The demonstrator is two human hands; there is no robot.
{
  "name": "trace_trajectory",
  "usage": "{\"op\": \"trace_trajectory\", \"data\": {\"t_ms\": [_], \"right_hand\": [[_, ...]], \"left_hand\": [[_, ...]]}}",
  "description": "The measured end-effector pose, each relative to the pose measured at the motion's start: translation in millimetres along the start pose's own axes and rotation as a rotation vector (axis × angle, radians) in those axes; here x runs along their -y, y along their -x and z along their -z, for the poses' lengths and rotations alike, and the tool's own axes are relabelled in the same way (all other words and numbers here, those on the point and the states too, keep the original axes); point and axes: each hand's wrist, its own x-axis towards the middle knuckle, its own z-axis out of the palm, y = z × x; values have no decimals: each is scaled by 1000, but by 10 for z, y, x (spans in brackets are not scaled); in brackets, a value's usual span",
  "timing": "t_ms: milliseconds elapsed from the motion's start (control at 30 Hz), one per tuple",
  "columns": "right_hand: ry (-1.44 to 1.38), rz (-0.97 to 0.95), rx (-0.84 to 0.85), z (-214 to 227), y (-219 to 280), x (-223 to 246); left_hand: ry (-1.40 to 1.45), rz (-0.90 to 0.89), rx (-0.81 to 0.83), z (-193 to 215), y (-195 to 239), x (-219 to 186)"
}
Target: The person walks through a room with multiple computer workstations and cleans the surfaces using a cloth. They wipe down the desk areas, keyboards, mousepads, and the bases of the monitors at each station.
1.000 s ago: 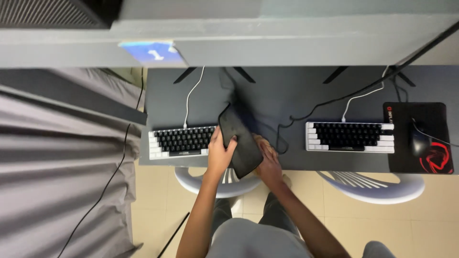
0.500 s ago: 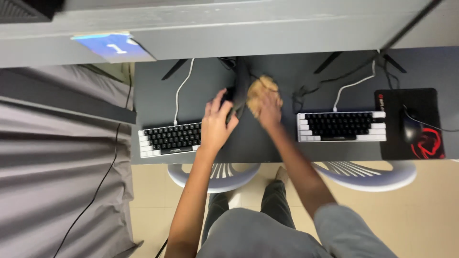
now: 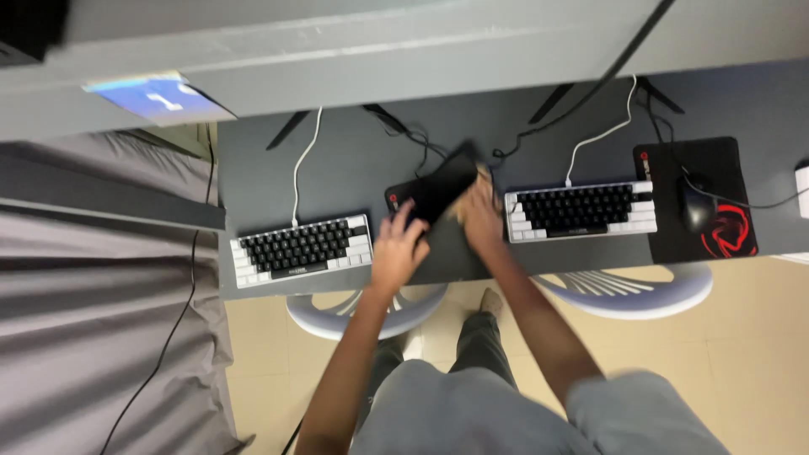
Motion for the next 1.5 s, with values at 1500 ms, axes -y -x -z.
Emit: {"op": "trace_trajectory", "data": {"t_ms": [1500], "right_hand": [[-935,-701,530,327,1130,-134]], "left_hand": [[-391,-85,159,-1065,539,102]]}}
